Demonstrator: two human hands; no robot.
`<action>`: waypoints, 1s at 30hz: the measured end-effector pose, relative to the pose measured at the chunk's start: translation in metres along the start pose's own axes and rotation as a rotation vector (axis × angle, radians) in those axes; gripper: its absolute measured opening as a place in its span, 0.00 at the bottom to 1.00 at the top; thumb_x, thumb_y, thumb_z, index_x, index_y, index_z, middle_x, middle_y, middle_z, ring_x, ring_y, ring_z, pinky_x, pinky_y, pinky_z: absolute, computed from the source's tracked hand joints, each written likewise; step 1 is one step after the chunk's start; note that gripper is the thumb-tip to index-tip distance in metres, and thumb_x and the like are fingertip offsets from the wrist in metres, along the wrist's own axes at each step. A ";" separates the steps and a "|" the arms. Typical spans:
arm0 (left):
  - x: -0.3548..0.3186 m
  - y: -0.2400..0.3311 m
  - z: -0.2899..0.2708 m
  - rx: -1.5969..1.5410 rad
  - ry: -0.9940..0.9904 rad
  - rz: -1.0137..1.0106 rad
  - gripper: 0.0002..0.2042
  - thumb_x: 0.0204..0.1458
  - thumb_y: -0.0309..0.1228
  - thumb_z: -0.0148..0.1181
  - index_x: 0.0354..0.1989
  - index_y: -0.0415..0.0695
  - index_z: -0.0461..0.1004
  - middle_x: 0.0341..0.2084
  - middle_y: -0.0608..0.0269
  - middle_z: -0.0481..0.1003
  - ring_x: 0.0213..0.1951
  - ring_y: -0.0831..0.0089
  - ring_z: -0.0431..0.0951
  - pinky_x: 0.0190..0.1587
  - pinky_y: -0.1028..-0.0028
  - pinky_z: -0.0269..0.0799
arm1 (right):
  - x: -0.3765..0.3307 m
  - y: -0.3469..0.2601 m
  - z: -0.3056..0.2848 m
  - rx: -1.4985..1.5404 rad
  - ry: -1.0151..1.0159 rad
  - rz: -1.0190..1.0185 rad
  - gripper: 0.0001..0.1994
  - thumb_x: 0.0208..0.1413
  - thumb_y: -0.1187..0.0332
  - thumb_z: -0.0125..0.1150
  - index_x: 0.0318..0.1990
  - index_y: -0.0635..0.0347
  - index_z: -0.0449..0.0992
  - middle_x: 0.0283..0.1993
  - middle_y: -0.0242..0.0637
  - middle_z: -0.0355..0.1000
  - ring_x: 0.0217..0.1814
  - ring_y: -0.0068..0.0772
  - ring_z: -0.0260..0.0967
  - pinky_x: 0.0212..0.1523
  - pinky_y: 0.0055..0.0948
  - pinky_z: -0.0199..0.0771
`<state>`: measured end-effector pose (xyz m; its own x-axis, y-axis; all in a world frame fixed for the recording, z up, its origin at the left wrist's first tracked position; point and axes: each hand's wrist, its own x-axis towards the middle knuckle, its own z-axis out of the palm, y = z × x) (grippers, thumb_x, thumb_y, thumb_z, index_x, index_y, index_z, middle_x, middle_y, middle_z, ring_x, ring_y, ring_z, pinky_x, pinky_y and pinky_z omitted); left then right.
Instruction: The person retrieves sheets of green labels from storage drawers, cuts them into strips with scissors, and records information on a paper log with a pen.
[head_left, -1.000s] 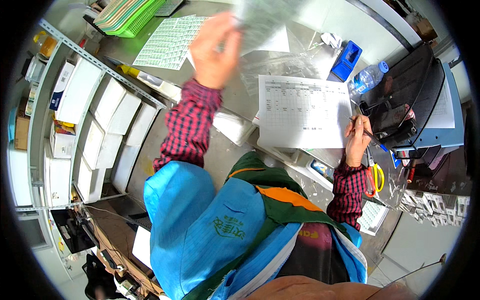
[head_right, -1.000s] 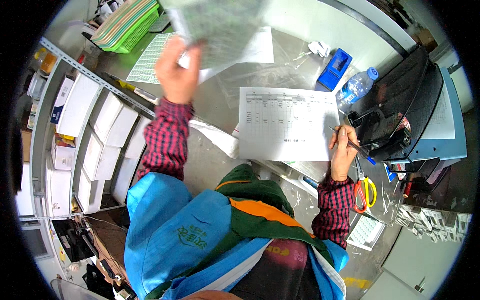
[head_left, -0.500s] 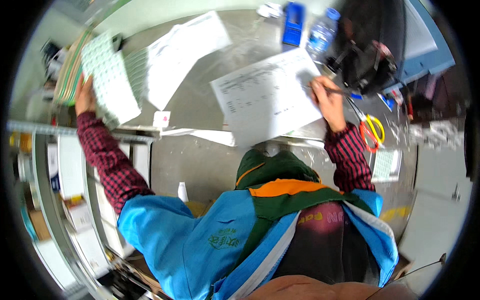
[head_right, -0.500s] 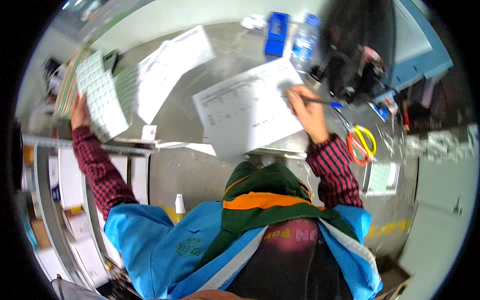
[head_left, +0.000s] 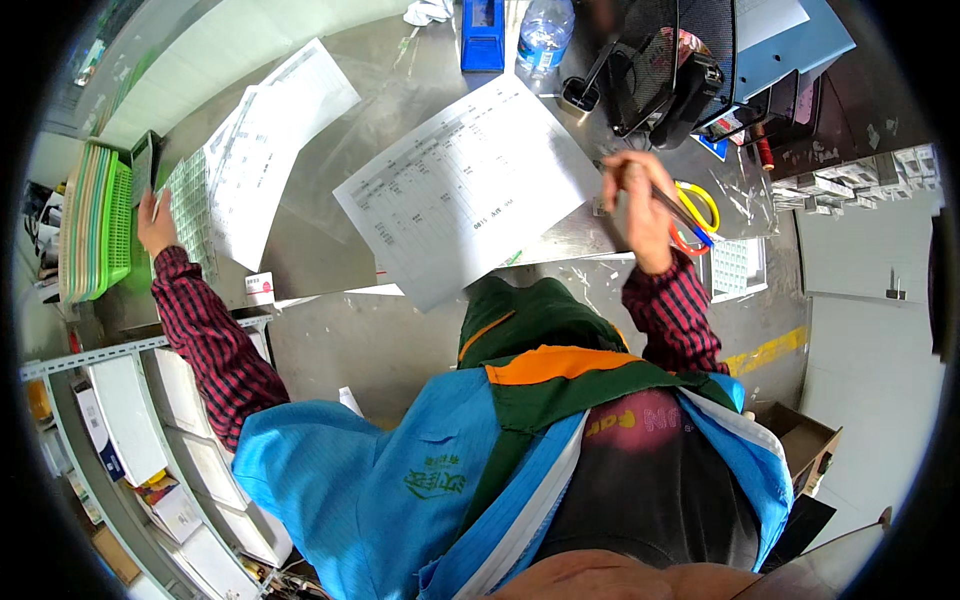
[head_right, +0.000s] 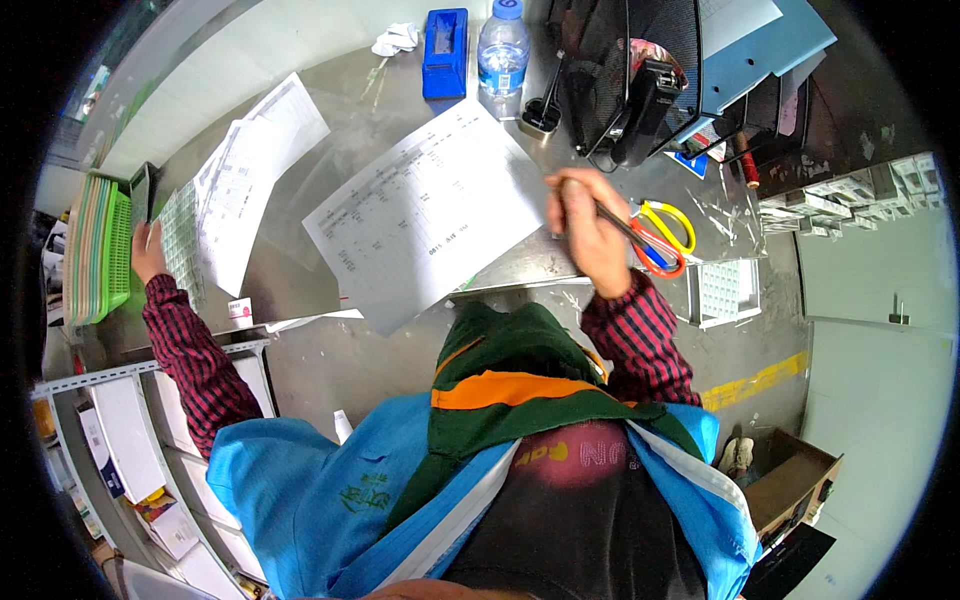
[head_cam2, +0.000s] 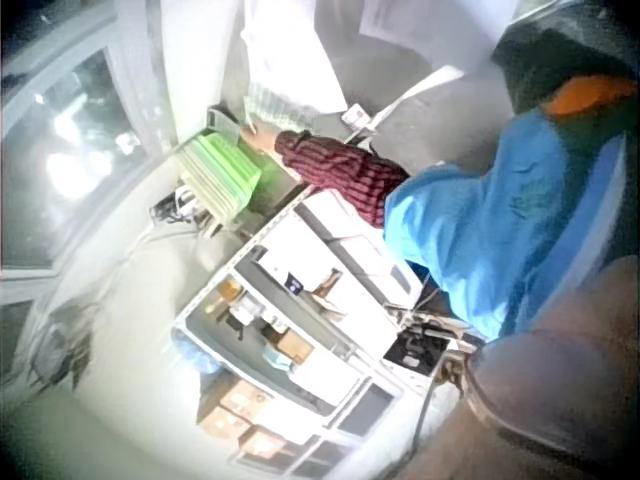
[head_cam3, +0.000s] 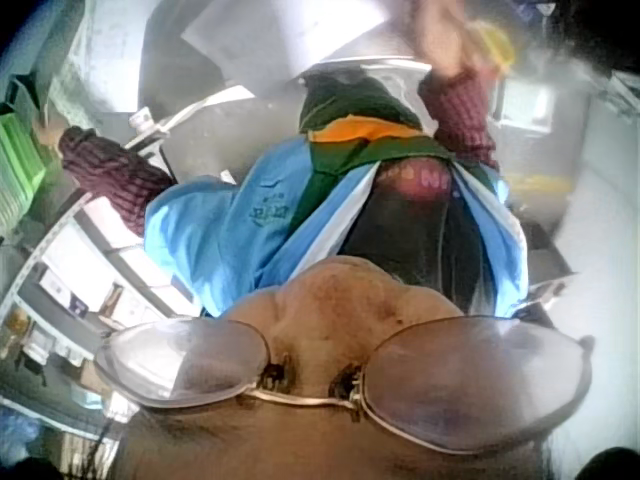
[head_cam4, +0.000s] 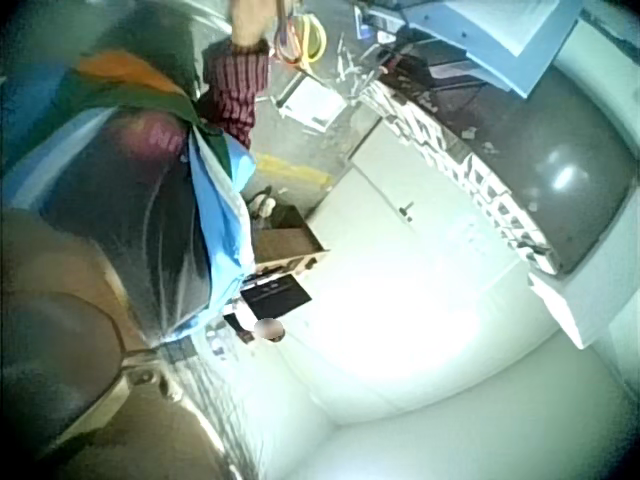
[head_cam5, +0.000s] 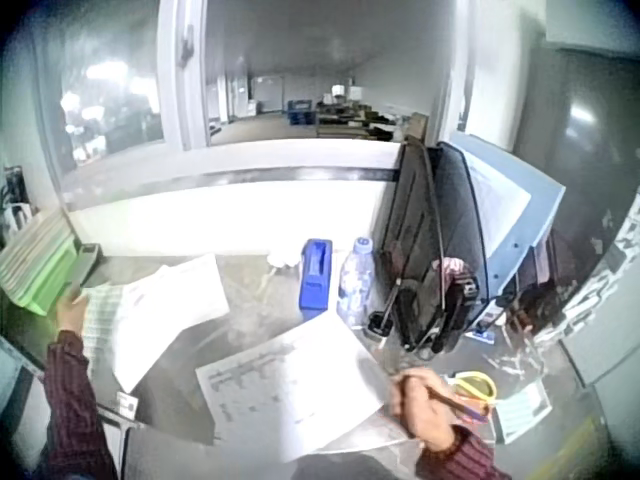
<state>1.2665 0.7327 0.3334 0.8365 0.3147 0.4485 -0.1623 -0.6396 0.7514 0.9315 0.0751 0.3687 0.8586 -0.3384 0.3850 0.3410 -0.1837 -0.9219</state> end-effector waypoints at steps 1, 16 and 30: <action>-0.033 0.064 0.026 -0.153 -0.086 0.015 0.23 0.51 0.28 0.64 0.56 0.39 0.70 0.54 0.55 0.71 0.53 0.71 0.71 0.56 0.73 0.65 | -0.006 -0.005 -0.015 -0.062 0.056 -0.008 0.13 0.67 0.65 0.43 0.41 0.66 0.72 0.23 0.32 0.65 0.22 0.19 0.59 0.23 0.19 0.60; -0.333 0.315 0.168 -0.167 -0.816 0.624 0.12 0.47 0.30 0.64 0.41 0.45 0.77 0.33 0.58 0.73 0.37 0.59 0.73 0.41 0.66 0.70 | -0.031 0.049 -0.167 -0.389 0.587 0.153 0.15 0.66 0.59 0.48 0.43 0.62 0.73 0.25 0.22 0.61 0.24 0.11 0.52 0.23 0.15 0.49; -0.337 0.317 0.178 -0.151 -0.738 0.626 0.08 0.47 0.32 0.64 0.36 0.46 0.79 0.29 0.63 0.72 0.33 0.62 0.73 0.35 0.66 0.70 | -0.040 0.060 -0.168 -0.461 0.599 -0.006 0.12 0.65 0.64 0.49 0.42 0.64 0.73 0.25 0.25 0.63 0.24 0.13 0.53 0.24 0.17 0.53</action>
<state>1.0265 0.2988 0.3345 0.6852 -0.6019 0.4102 -0.7106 -0.4286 0.5580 0.8537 -0.0772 0.3057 0.4578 -0.7557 0.4683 0.0372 -0.5100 -0.8594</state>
